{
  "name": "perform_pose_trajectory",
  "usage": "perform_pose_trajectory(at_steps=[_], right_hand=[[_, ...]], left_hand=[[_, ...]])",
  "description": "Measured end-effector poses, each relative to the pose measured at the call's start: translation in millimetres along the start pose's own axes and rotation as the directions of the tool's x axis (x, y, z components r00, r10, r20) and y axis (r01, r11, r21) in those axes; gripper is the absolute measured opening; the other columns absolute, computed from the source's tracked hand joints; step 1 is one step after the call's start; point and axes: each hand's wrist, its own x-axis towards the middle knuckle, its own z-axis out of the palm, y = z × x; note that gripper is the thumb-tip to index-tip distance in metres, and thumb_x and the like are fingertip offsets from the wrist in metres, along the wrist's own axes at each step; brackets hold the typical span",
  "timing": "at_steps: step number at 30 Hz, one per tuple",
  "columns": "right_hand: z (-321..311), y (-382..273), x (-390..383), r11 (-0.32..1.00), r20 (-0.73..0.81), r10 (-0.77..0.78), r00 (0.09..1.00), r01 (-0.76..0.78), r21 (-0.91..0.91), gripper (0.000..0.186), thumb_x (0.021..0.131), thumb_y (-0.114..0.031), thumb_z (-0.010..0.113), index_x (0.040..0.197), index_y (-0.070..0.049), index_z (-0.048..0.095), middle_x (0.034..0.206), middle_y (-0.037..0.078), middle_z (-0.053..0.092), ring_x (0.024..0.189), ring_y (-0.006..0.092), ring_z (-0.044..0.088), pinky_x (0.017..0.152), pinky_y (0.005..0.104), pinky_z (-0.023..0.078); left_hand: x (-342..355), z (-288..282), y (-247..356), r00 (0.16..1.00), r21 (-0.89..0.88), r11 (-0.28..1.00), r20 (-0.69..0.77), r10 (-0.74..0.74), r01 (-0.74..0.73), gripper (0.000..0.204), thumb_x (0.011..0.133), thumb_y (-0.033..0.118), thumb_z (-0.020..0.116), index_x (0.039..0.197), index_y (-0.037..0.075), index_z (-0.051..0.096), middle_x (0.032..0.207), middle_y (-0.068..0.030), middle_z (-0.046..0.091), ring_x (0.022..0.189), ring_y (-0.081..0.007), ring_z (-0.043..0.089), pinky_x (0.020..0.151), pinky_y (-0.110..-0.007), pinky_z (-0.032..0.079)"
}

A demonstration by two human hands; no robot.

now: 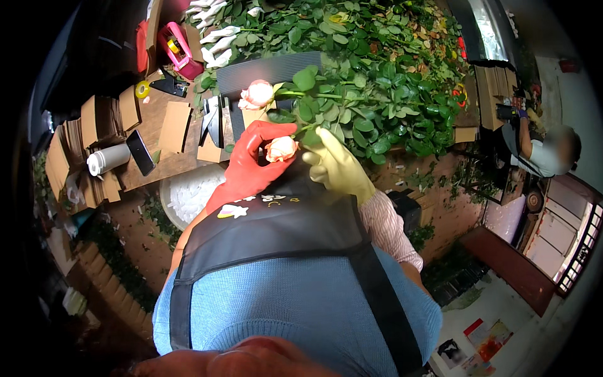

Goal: The person arranges flower stems into a black foam block, placing them into pre-cut slots. They then cover the foam with a cardboard lid and place the entire assembly into a clear plastic bag.

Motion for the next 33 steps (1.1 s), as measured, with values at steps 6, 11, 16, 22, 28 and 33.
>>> perform_pose_trajectory(at_steps=[6,11,16,22,28,33], right_hand=[[8,3,23,0.937,-0.192,-0.195,0.962,0.125,-0.325,0.03,0.111,-0.021,0.049,0.131,-0.002,0.061,0.109,0.002,0.062,0.079,0.0083,0.055,0.073,0.0263,0.049],[10,-8,24,0.995,-0.155,0.054,0.986,-0.041,0.092,0.04,0.114,-0.048,0.053,0.117,-0.012,0.071,0.077,-0.009,0.047,0.066,0.0052,0.044,0.062,0.0231,0.04],[23,-5,27,0.991,-0.267,0.016,0.964,-0.051,-0.122,0.032,0.111,-0.043,0.062,0.121,-0.014,0.071,0.09,-0.004,0.07,0.072,0.0085,0.061,0.063,0.0239,0.049],[33,2,30,0.989,-0.355,-0.065,0.932,0.013,-0.146,0.035,0.106,-0.044,0.068,0.119,-0.013,0.072,0.109,0.0,0.076,0.072,0.0068,0.059,0.062,0.0252,0.051],[16,-1,24,0.976,-0.215,-0.218,0.952,0.218,-0.021,0.032,0.111,-0.04,0.061,0.121,-0.01,0.066,0.11,0.003,0.075,0.067,0.0064,0.059,0.059,0.0252,0.051],[8,-4,28,0.95,-0.214,-0.181,0.96,0.227,0.216,0.027,0.11,-0.034,0.062,0.124,-0.012,0.067,0.108,0.002,0.077,0.069,0.0076,0.065,0.061,0.0229,0.054]], left_hand=[[-3,-2,7,0.996,-0.065,0.998,0.088,-0.003,0.008,0.052,0.083,-0.002,0.086,0.132,0.008,0.072,0.117,-0.0067,0.069,0.102,-0.0165,0.066,0.089,-0.031,0.053],[0,-49,38,0.998,-0.041,0.998,-0.02,0.057,-0.058,0.049,0.092,0.005,0.081,0.139,0.007,0.068,0.128,-0.0104,0.071,0.11,-0.022,0.068,0.097,-0.035,0.057],[42,-73,51,0.908,0.553,0.724,0.187,0.375,-0.413,0.065,0.088,0.017,0.083,0.15,0.015,0.062,0.148,-0.0183,0.061,0.133,-0.0413,0.059,0.115,-0.05,0.046],[95,-42,17,0.918,0.784,0.563,0.383,-0.105,-0.263,0.058,0.092,0.015,0.072,0.149,0.019,0.06,0.122,-0.0207,0.072,0.105,-0.0438,0.069,0.092,-0.052,0.057],[117,-56,9,0.705,-0.217,0.733,0.539,-0.462,0.645,0.031,0.104,0.011,0.073,0.132,0.0,0.068,0.104,-0.0057,0.076,0.089,-0.0125,0.073,0.079,-0.028,0.059],[135,-42,46,0.659,-0.305,0.66,0.646,-0.387,0.687,0.037,0.105,0.021,0.07,0.134,-0.002,0.068,0.089,-0.006,0.073,0.07,-0.0172,0.071,0.059,-0.026,0.055]])
